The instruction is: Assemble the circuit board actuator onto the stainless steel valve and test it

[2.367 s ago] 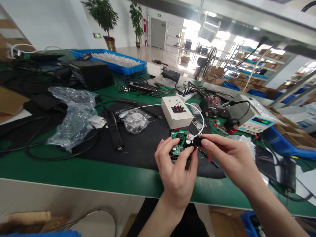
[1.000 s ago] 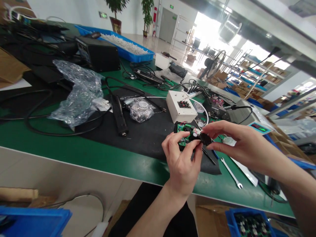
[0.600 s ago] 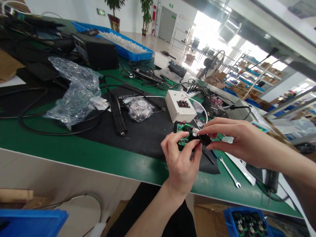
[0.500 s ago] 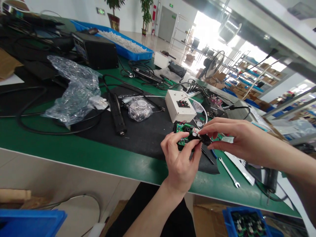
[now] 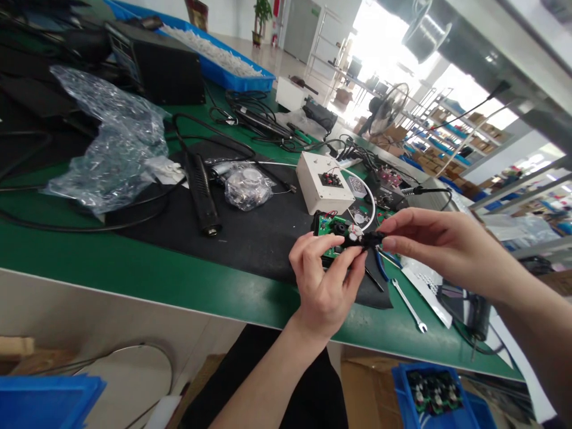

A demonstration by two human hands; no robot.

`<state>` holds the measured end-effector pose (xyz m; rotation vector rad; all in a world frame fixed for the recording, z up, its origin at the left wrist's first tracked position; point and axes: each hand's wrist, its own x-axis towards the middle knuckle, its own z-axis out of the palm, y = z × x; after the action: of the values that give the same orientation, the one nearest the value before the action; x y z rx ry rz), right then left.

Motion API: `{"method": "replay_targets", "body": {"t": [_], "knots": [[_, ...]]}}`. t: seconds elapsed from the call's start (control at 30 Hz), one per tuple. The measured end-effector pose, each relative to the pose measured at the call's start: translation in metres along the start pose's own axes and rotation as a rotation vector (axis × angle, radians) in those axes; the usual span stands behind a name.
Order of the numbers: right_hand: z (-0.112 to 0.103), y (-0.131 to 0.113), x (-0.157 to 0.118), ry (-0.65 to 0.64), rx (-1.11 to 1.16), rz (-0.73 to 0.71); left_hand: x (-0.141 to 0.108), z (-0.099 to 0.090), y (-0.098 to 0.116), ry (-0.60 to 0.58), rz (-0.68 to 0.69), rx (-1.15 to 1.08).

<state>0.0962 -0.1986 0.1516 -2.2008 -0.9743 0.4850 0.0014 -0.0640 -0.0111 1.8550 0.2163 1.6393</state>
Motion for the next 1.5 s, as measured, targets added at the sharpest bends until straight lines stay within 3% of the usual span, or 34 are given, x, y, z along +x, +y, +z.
{"method": "replay_targets", "body": {"t": [0.23, 0.63, 0.93, 1.1, 1.3, 1.5], "knots": [[0.010, -0.008, -0.011, 0.067, -0.341, -0.151, 0.002, -0.001, 0.003, -0.001, -0.014, 0.013], [0.017, -0.014, -0.020, 0.065, -0.709, -0.508, 0.000, -0.002, 0.007, -0.004, -0.062, -0.021], [0.006, -0.020, -0.008, -0.046, -0.788, -0.533, 0.002, -0.002, 0.011, -0.021, -0.101, -0.065], [0.001, -0.023, -0.004, -0.077, -0.822, -0.476, 0.002, -0.003, 0.010, -0.024, -0.111, -0.059], [-0.005, -0.032, 0.007, -0.202, -0.801, -0.606, 0.003, -0.002, 0.011, -0.021, -0.112, -0.080], [-0.007, -0.046, 0.017, -0.285, -0.824, -0.603, 0.005, -0.004, 0.013, -0.021, -0.133, -0.105]]}}
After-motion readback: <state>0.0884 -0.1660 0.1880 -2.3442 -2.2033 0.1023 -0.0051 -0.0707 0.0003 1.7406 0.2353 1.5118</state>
